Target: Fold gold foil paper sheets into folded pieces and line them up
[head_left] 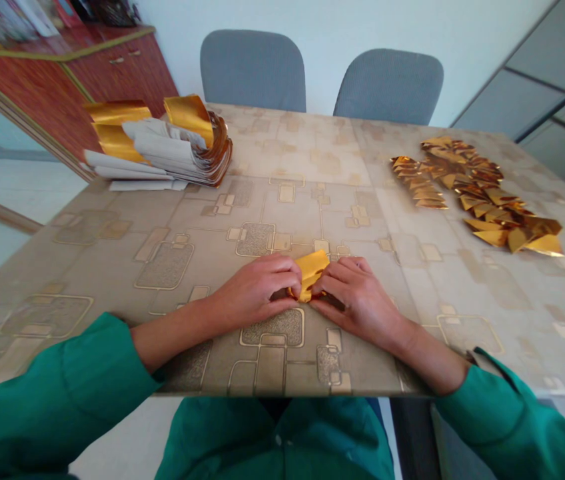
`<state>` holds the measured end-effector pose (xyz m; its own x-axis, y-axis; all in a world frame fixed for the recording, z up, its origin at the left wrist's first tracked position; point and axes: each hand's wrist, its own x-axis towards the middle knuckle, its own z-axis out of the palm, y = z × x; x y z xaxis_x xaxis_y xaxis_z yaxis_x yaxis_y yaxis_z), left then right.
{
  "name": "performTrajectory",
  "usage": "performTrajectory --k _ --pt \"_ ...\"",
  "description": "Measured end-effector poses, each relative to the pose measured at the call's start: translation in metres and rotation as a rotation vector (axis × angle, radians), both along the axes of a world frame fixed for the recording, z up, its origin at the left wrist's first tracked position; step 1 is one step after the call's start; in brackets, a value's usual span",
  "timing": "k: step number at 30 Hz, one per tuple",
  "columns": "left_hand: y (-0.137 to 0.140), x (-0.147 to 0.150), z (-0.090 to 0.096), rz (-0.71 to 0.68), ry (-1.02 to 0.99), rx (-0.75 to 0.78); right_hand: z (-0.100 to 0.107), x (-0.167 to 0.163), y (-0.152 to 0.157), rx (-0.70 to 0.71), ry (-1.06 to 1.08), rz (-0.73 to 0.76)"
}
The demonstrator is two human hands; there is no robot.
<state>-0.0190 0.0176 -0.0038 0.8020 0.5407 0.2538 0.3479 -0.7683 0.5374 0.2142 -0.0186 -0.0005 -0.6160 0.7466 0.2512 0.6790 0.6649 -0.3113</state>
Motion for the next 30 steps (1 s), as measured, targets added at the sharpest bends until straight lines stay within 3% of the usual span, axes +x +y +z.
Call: performTrajectory --k 4,9,15,20,25,30 --pt "0.000 0.000 0.001 -0.006 0.017 0.029 0.003 0.005 0.004 -0.010 0.065 -0.003" --pt "0.000 0.002 0.002 -0.018 0.015 0.099 0.001 0.016 0.021 0.077 0.108 -0.176" --pt "0.001 0.003 0.001 0.003 0.031 0.279 -0.007 0.015 0.032 0.063 0.048 -0.207" --pt "0.000 0.003 0.002 -0.014 0.102 0.374 -0.006 0.013 0.034 0.008 0.126 -0.268" --pt "-0.007 0.002 0.002 0.003 0.139 0.338 -0.003 0.013 0.030 0.032 0.156 -0.214" --pt "-0.013 0.005 0.002 0.073 0.161 0.429 0.000 0.012 0.018 0.132 0.048 -0.114"
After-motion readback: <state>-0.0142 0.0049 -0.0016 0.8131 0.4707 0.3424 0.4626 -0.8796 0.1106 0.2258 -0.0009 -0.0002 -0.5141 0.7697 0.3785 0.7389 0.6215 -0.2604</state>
